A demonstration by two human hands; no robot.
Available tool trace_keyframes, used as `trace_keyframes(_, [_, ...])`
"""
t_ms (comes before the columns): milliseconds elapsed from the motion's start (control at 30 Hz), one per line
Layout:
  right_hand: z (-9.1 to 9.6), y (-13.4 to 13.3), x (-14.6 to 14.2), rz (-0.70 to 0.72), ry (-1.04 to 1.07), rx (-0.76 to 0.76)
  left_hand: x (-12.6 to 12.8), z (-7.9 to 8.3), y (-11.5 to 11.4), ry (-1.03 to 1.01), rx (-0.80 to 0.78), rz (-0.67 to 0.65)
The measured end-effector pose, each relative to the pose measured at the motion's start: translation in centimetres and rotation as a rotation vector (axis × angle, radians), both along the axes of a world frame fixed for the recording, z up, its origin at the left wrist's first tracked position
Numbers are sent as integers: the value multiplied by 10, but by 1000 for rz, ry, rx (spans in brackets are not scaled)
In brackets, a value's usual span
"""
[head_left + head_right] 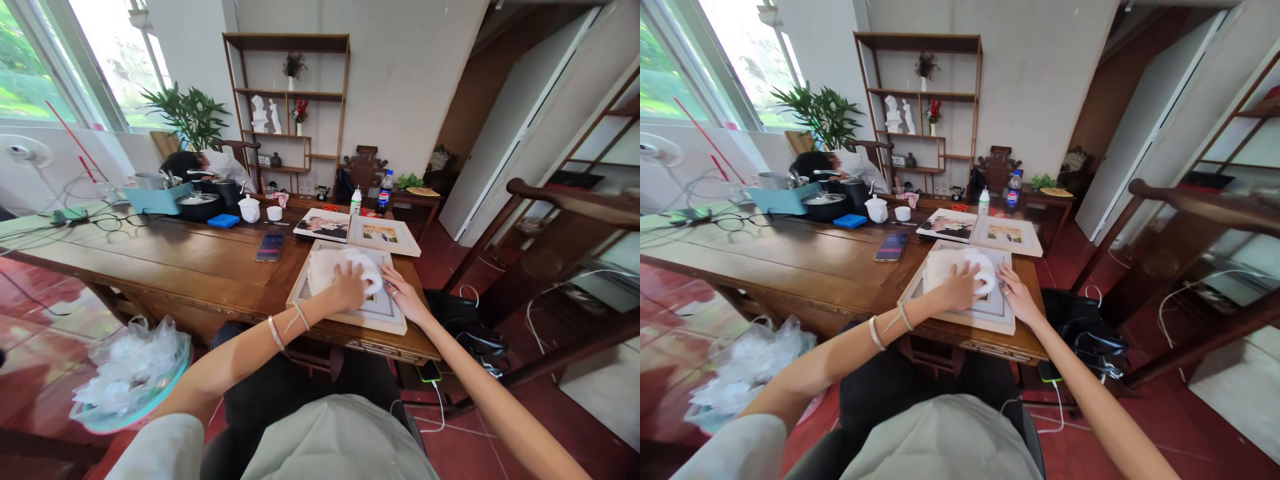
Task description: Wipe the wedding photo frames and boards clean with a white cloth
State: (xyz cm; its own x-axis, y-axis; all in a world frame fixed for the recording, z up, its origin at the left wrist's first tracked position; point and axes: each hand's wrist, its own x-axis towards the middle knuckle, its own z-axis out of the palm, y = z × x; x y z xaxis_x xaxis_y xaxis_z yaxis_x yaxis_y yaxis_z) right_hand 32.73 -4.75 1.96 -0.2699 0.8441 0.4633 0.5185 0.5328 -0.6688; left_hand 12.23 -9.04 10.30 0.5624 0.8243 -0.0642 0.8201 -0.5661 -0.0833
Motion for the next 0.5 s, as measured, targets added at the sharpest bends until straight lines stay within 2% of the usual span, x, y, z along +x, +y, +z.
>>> trace_keyframes(67, [-1, 1, 0, -12, 5, 6, 4, -1, 4, 2, 22, 31])
trace_keyframes(133, [-2, 1, 0, -20, 5, 8, 5, 3, -5, 29, 19, -2])
trace_keyframes(200, [-3, 1, 0, -22, -3, 8, 2, 10, -24, 49, 11, -107])
trace_keyframes(300, [-4, 2, 1, -17, -7, 16, -4, 23, -52, 24, 4, -345])
trace_keyframes(367, [-4, 3, 2, -4, -1, 23, -8, 29, -62, -13, -14, -465])
trace_keyframes(433, [-5, 4, 2, 8, 7, 34, -11, 31, -61, -35, -50, -482])
trace_keyframes(500, [-5, 4, 2, 11, 7, 38, -13, 29, -48, -25, -89, -407])
